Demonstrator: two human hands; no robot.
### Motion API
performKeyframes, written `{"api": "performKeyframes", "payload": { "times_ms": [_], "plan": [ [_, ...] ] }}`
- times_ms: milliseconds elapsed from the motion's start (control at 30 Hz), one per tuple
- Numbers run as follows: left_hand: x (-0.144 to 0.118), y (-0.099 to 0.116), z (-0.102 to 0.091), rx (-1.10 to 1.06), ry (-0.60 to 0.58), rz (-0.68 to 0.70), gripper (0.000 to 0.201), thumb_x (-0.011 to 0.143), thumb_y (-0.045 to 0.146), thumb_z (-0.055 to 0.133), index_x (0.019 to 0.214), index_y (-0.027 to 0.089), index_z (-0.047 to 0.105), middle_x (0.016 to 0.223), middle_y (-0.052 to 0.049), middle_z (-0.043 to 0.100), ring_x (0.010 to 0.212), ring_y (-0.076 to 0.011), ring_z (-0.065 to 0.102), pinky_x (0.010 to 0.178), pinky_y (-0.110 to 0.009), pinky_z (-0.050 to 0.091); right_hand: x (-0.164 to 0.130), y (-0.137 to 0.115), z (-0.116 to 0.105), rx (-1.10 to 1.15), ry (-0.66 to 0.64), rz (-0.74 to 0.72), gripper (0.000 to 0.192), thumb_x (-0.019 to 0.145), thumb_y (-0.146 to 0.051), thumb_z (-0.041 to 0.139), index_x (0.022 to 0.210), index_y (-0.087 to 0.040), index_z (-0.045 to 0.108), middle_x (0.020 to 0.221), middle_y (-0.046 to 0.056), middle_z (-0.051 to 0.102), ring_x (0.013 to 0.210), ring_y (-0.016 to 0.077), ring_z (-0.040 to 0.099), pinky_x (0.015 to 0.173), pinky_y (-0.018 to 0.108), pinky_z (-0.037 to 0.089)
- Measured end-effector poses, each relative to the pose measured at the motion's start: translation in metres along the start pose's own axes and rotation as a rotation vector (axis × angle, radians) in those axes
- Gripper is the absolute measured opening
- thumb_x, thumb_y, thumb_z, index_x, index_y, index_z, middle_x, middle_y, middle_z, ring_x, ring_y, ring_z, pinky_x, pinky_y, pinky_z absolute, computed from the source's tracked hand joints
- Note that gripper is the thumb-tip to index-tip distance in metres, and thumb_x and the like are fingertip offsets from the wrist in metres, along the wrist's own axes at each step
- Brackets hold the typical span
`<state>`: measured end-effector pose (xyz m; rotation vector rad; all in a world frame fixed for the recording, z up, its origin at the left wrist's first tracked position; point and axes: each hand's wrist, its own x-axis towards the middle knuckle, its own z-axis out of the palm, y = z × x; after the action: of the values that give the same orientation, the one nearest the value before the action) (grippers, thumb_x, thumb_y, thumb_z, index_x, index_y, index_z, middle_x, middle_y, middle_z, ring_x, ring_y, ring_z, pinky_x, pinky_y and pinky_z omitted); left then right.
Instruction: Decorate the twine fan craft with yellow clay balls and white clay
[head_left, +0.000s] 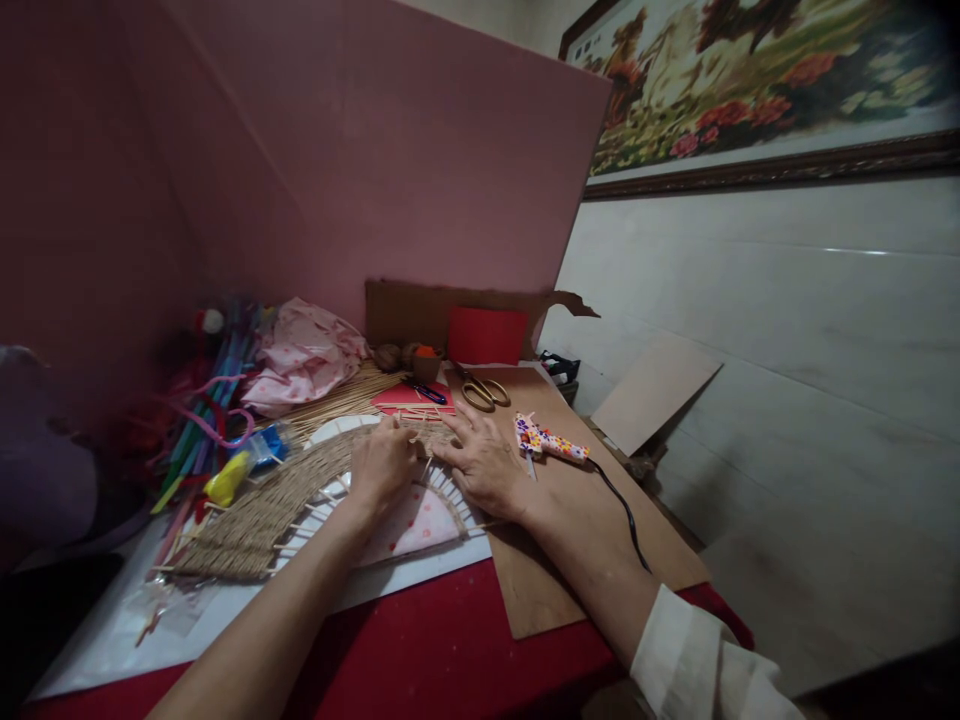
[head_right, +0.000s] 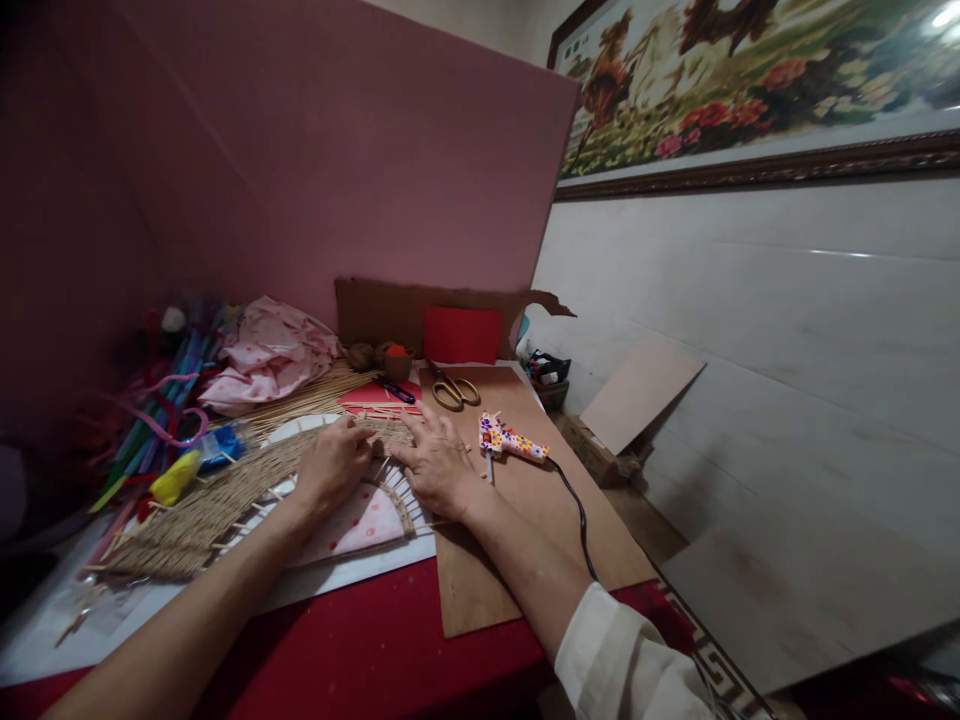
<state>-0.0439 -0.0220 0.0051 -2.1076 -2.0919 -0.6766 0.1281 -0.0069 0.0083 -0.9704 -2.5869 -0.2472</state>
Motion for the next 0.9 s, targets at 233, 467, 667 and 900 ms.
{"api": "performKeyframes", "payload": {
  "times_ms": [233,467,667,900],
  "plan": [
    [0.001,0.0,0.001,-0.036,0.039,-0.037,0.03,0.083,0.025,0.045,0.098,0.024,0.07,0.091,-0.007,0.062,0.081,-0.0208,0.06,0.065,-0.029,0.04,0.001,0.0,0.0,0.011,0.019,0.025,0.033,0.085,-0.02,0.05,0.116,-0.027,0.061,0.141,0.006,0.039,0.134,0.0281,0.017,0.101,0.047,0.025],
    [0.003,-0.003,0.003,-0.125,0.091,-0.099,0.031,0.08,0.022,0.043,0.098,0.021,0.069,0.093,-0.006,0.065,0.085,-0.0217,0.06,0.069,-0.03,0.042,0.002,0.002,0.002,0.036,0.002,0.025,0.032,0.084,-0.018,0.051,0.112,-0.028,0.064,0.14,0.005,0.04,0.134,0.0275,0.018,0.1,0.047,0.026],
    [0.008,-0.004,0.004,-0.309,0.149,-0.118,0.026,0.072,0.018,0.047,0.094,0.019,0.062,0.086,-0.005,0.061,0.08,-0.0204,0.058,0.072,-0.031,0.044,0.002,0.003,0.005,0.039,0.034,0.057,0.031,0.085,-0.019,0.051,0.111,-0.026,0.064,0.138,0.007,0.042,0.134,0.0278,0.019,0.101,0.047,0.026],
    [0.013,0.001,0.002,-1.144,0.137,-0.215,0.021,0.068,0.019,0.057,0.088,0.019,0.049,0.079,-0.001,0.059,0.068,-0.0155,0.056,0.068,-0.033,0.048,0.006,0.009,0.002,0.161,0.194,0.173,0.036,0.083,-0.013,0.049,0.116,-0.022,0.062,0.134,0.009,0.047,0.13,0.025,0.029,0.103,0.045,0.028]
  ]
}}
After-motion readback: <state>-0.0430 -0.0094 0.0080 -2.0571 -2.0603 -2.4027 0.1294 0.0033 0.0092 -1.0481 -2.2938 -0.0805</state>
